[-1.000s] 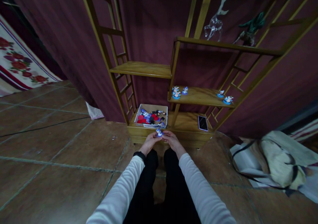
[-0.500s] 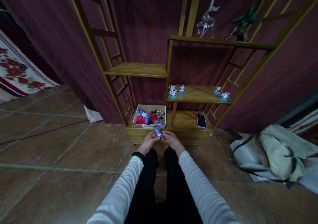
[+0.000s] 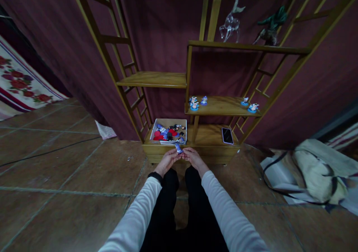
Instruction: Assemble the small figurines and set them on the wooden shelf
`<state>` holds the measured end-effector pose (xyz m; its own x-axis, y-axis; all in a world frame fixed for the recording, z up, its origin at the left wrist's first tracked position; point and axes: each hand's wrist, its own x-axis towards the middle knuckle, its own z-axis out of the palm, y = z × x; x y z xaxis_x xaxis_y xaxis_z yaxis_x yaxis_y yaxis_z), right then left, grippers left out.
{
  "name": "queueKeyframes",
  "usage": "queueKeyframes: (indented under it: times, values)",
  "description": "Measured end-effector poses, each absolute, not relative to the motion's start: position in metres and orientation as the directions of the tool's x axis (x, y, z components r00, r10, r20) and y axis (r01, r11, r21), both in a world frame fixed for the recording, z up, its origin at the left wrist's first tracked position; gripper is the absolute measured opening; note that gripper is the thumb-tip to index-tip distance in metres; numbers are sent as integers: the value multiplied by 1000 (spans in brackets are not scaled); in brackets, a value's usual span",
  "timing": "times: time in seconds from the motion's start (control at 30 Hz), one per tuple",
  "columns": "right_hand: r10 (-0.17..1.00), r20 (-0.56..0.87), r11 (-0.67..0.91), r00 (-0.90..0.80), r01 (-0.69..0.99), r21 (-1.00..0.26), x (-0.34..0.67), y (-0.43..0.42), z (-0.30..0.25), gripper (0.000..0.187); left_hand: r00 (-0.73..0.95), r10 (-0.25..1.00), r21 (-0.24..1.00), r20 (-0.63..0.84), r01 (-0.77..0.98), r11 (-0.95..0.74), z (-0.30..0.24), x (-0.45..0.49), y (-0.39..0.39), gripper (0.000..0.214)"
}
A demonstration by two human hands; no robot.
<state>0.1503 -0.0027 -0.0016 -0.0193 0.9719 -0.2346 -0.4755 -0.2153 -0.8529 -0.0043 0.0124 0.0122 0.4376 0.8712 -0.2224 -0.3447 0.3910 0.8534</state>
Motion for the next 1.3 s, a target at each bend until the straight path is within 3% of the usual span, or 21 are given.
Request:
queueKeyframes:
  times: [0.5, 1.1, 1.3]
  values:
    - [977, -206, -206, -49, -451, -868, 152, -6, 2, 28, 400, 882, 836, -251, -370, 406, 11, -5, 12, 18]
    - [980, -194, -195, -47, -445, -874, 151, -7, 4, 29, 399, 864, 840, -307, -314, 443, 13, -7, 12, 27]
    - [975, -213, -218, -63, -463, -859, 152, -7, 3, 33, 343, 905, 865, -253, -339, 370, 6, -5, 15, 33]
